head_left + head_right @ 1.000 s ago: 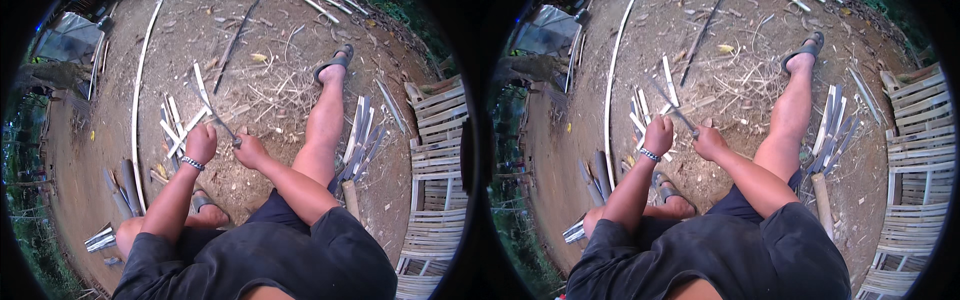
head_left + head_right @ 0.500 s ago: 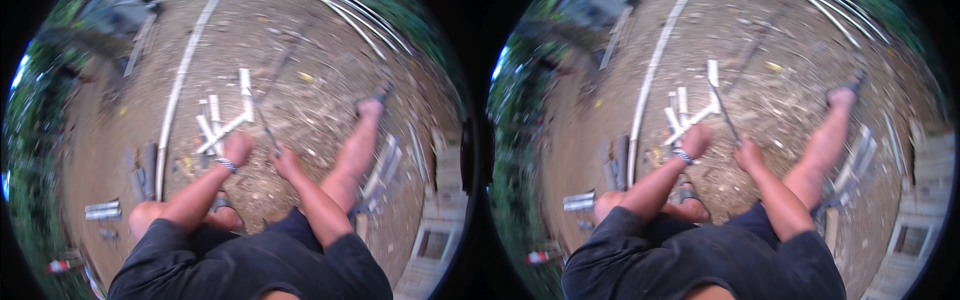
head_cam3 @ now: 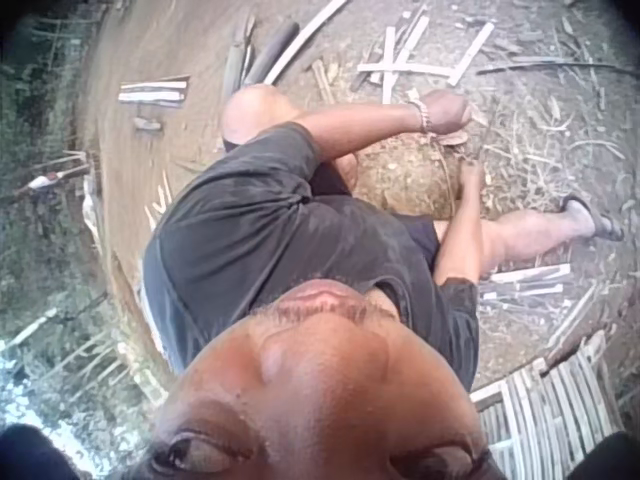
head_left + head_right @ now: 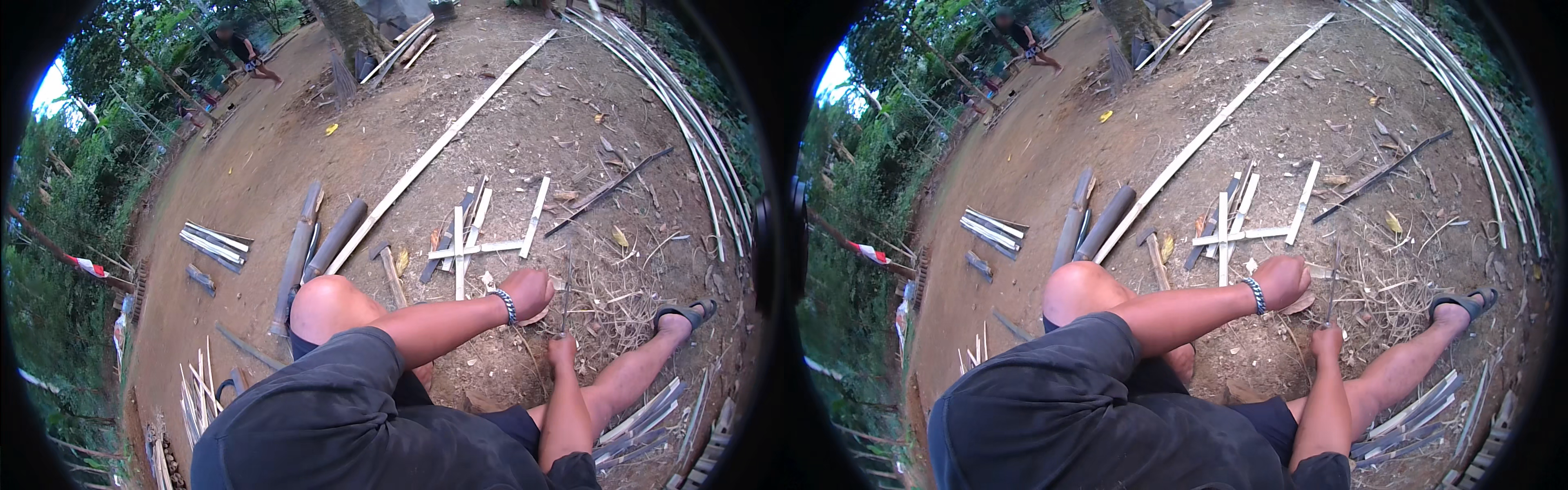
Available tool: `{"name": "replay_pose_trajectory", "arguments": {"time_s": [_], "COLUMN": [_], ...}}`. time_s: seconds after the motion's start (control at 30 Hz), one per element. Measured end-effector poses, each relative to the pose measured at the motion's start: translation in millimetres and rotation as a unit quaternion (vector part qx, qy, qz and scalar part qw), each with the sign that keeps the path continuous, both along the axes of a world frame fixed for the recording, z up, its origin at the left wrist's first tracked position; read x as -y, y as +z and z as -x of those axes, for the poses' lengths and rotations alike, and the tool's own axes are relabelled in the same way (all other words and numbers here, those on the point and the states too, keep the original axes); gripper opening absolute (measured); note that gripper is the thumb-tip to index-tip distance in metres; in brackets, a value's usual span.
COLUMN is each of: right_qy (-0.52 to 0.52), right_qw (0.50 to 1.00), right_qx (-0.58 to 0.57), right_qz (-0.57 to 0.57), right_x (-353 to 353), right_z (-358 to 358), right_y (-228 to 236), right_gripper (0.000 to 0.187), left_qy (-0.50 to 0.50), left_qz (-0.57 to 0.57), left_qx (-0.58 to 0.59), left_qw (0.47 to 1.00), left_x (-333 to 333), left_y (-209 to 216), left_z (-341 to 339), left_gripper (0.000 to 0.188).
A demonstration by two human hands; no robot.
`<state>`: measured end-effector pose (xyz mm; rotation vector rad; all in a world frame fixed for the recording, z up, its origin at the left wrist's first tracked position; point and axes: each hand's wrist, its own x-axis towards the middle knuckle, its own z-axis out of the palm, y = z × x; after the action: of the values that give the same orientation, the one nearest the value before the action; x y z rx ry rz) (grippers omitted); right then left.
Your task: The person uses a blade to shave and smooth thin bamboo strips, holding the strip with one hand and drawing the blade along its length with the other.
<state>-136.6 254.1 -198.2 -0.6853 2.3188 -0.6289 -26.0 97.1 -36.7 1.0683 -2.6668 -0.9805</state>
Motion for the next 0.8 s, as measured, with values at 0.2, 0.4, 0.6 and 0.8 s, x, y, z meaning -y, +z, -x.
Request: {"name": "replay_pose_trajectory", "arguments": {"time_s": [0.2, 0.4, 0.6, 0.8], "right_qy": [0.027, -0.038, 0.039, -0.146], "right_qw": [0.992, 0.997, 0.995, 0.972], "right_qx": [0.068, 0.06, 0.013, 0.185], "right_qz": [0.106, 0.005, -0.095, 0.008], "right_x": [-12.9, -5.7, -15.0, -12.6], "right_z": [-2.1, -7.0, -5.9, -12.1], "right_y": [-20.5, -23.0, -53.8, -42.6], "right_gripper": [0.031, 0.028, 0.021, 0.022], "left_qy": [-0.191, -0.001, 0.05, 0.03], "left_qz": [0.204, 0.121, 0.088, -0.016], "left_qx": [0.123, 0.022, 0.021, 0.007], "left_qw": [0.952, 0.992, 0.995, 0.999], "left_x": [18.8, 3.7, 28.6, 44.9], "left_y": [-15.5, -3.5, -15.5, -26.7], "left_z": [-5.7, -7.7, -20.1, -30.4], "left_gripper": [0.024, 0.042, 0.04, 0.041]}}
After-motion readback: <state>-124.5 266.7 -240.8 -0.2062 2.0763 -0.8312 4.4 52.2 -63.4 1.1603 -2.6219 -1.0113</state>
